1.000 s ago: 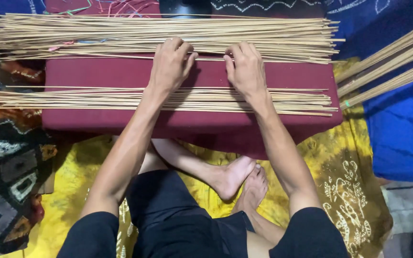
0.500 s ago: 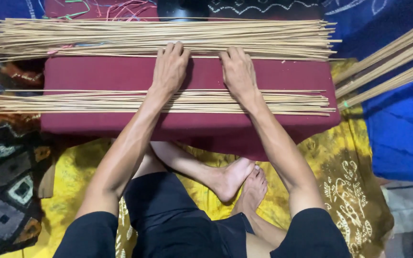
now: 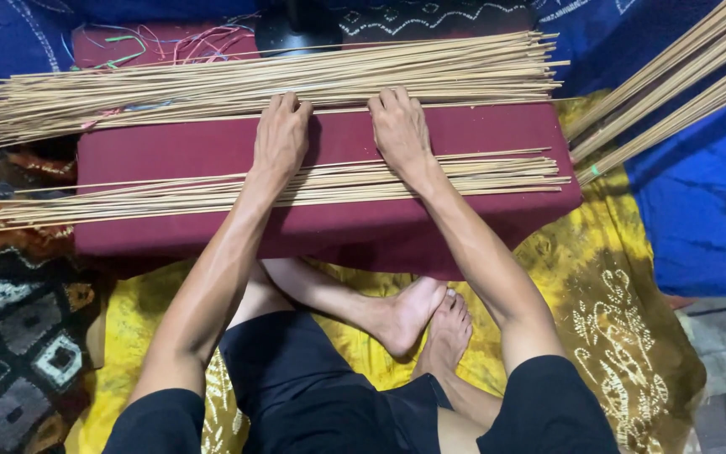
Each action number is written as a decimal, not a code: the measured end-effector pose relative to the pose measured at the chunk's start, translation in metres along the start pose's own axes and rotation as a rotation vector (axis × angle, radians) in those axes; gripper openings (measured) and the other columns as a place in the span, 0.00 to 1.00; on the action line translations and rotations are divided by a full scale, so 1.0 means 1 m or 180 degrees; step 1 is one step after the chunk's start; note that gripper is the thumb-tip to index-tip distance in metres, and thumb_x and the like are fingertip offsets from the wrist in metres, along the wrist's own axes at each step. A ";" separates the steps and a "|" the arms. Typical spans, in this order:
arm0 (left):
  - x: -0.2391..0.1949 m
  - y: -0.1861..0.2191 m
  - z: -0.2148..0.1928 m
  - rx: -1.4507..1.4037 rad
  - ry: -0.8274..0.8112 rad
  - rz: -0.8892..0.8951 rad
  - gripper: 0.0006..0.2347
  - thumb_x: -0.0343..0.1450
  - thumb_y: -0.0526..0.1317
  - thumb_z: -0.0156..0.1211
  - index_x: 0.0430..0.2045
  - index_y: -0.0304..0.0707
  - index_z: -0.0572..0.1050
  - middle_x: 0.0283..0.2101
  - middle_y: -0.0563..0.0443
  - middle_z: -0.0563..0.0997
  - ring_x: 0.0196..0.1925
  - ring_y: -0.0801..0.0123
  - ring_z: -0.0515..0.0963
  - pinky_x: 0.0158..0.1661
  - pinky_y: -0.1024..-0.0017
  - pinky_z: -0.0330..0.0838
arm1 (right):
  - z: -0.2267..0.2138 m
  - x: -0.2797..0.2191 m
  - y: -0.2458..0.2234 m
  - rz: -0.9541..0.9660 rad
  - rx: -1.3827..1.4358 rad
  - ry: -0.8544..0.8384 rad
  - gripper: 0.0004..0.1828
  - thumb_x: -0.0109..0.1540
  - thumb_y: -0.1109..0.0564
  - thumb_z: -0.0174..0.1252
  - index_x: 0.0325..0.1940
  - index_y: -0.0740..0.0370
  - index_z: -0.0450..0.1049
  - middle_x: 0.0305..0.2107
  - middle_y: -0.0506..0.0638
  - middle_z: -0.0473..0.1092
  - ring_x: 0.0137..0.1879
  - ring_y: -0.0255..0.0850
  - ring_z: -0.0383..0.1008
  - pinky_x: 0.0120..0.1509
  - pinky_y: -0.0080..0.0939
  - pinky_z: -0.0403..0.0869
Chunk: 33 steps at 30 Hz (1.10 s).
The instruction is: The person sits on the floor and repeatedly picks up individual bamboo sticks from a pile on a low table, inspects them, and places them back. The person handles the sticks one at a time, occasionally adjusting the pile.
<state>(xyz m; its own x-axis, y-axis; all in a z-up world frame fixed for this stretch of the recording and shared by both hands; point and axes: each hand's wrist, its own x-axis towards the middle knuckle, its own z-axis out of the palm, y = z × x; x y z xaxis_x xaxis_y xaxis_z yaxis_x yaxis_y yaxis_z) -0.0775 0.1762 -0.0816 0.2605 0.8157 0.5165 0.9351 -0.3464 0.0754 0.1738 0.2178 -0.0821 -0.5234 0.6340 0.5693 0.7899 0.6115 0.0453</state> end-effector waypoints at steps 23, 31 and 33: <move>-0.017 -0.002 0.011 0.0003 0.0312 -0.0012 0.05 0.68 0.34 0.59 0.34 0.46 0.76 0.36 0.53 0.71 0.44 0.58 0.73 0.39 0.65 0.71 | -0.028 0.004 -0.003 0.0141 0.0350 -0.0243 0.03 0.61 0.56 0.58 0.40 0.51 0.75 0.32 0.45 0.68 0.45 0.46 0.72 0.45 0.48 0.70; -0.015 0.010 -0.009 -0.0024 0.0298 -0.0070 0.07 0.67 0.34 0.60 0.36 0.45 0.76 0.37 0.52 0.71 0.45 0.58 0.72 0.42 0.63 0.70 | -0.010 -0.005 0.001 0.0141 0.0333 -0.0276 0.07 0.63 0.57 0.55 0.43 0.51 0.77 0.34 0.46 0.69 0.47 0.46 0.73 0.46 0.46 0.70; -0.014 0.011 -0.012 -0.0079 0.0353 -0.0037 0.06 0.67 0.34 0.60 0.34 0.44 0.75 0.37 0.52 0.70 0.45 0.57 0.73 0.42 0.63 0.69 | -0.002 -0.006 0.005 0.0109 0.0304 -0.0193 0.07 0.63 0.57 0.55 0.43 0.50 0.77 0.34 0.45 0.68 0.47 0.45 0.73 0.45 0.45 0.71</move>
<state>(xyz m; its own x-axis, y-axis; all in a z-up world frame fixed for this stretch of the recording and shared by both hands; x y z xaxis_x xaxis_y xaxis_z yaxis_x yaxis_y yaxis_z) -0.0740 0.1558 -0.0779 0.2201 0.7639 0.6066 0.9313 -0.3495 0.1023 0.1814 0.2166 -0.0835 -0.5173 0.6809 0.5184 0.7752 0.6295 -0.0533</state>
